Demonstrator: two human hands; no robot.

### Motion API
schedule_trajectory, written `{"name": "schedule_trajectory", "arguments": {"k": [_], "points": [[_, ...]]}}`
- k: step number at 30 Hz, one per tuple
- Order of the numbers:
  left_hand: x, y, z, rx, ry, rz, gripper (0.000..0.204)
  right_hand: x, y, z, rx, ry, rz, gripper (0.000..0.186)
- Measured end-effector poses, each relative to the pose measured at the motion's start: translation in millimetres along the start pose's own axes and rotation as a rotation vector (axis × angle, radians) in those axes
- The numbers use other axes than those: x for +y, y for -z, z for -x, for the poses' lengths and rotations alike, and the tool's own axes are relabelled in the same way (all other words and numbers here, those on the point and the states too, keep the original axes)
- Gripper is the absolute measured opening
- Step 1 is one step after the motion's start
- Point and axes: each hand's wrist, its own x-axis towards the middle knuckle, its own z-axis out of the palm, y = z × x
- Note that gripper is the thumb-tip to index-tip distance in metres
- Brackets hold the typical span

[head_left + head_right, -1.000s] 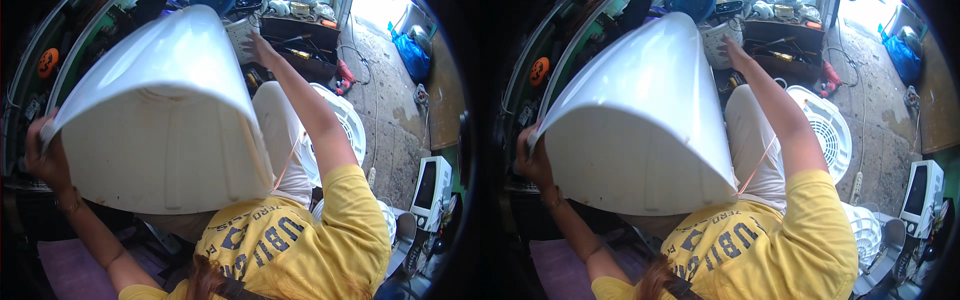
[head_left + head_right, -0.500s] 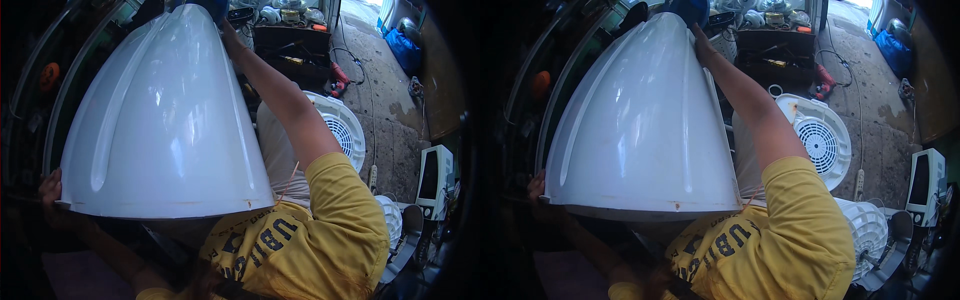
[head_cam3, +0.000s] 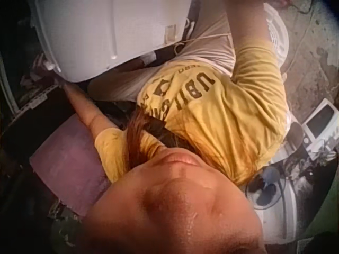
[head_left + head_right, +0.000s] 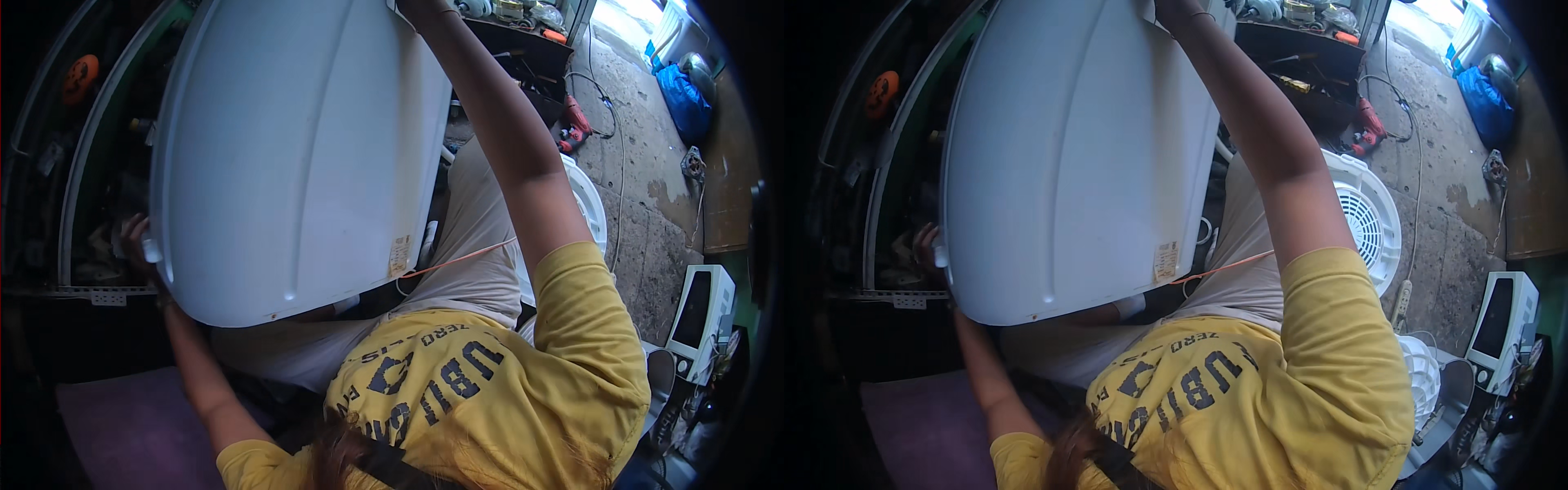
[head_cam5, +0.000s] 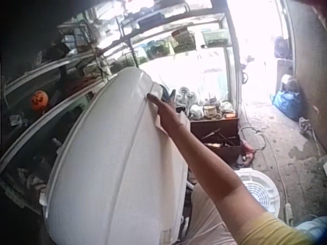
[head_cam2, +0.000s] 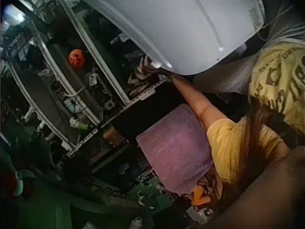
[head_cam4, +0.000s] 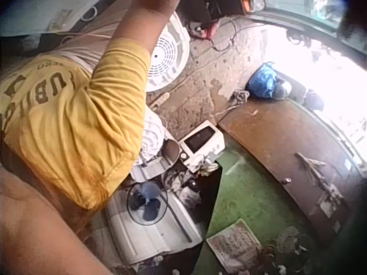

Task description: The person unscrews a metal shaft from a white plastic washing machine tub using a screwdriver. They luego pick up and inspect several mechanical components and a hose, before placing a large white plastic housing into the tub and positioning it by hand.

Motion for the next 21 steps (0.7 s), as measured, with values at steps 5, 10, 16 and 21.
{"name": "schedule_trajectory", "arguments": {"k": [5,10,16,21], "points": [[6,-74,81,-0.170,0.562,0.247,0.034,-3,-5,37,0.020,0.101,0.420,0.122],[41,-117,110,-0.194,1.033,0.600,0.035,17,-9,45,-0.140,0.057,0.306,0.129],[59,-129,131,-0.220,1.187,0.784,0.035,39,26,46,-0.005,-0.027,0.584,0.128],[53,-126,134,-0.251,1.212,0.891,0.036,71,55,47,-0.068,-0.147,0.707,0.131]]}}
